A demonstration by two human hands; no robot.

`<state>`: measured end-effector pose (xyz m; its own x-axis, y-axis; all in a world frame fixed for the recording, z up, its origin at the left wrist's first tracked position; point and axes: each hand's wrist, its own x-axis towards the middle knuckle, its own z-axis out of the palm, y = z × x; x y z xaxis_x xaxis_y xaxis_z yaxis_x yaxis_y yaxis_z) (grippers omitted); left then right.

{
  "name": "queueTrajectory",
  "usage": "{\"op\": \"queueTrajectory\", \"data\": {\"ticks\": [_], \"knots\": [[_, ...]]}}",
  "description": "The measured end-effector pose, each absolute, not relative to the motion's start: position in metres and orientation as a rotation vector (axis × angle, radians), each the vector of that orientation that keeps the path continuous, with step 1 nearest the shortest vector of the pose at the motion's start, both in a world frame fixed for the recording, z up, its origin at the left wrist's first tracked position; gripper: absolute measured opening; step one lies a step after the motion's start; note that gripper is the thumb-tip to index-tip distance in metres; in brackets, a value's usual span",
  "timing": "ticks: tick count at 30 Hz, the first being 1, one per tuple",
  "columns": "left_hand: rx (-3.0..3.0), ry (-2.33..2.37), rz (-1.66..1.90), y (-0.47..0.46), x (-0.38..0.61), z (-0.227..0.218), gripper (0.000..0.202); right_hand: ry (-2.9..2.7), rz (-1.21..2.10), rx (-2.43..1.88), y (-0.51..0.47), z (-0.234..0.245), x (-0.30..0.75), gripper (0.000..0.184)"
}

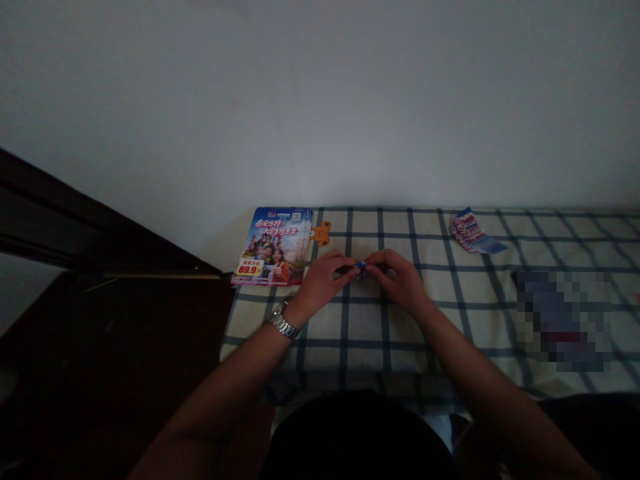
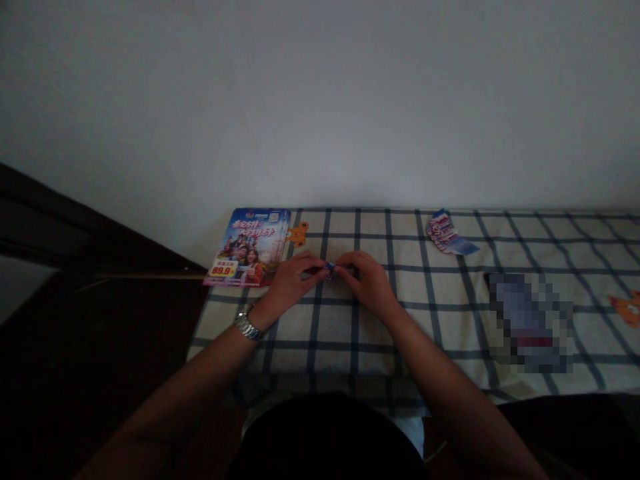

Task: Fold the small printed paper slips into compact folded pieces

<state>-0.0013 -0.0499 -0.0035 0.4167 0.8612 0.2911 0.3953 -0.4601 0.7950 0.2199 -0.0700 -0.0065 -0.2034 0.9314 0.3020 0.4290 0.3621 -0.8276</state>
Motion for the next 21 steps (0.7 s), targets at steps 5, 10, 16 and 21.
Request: {"op": "queueTrajectory", "data": {"ticks": [5,10,16,21], "knots": [[2.120,1.054,0.928,-0.0505,-0.0005,-0.0031,0.018,-1.908,0.622,-1.208,-0.0707,-0.0008,0.2216,0.016],[2.143,1.054,0.925,-0.0504,-0.0002,-0.0052,0.018,-1.972,0.593,-1.203,-0.0703,-0.0027,0.2216,0.012],[2.143,1.048,0.898,-0.0521,-0.0002,-0.0037,0.020,-1.944,0.574,-1.227,-0.0697,-0.0077,0.2222,0.013],[2.106,1.043,0.916,-0.0527,-0.0001,-0.0021,0.016,-1.937,0.604,-1.231,-0.0705,-0.0054,0.2222,0.014]]}}
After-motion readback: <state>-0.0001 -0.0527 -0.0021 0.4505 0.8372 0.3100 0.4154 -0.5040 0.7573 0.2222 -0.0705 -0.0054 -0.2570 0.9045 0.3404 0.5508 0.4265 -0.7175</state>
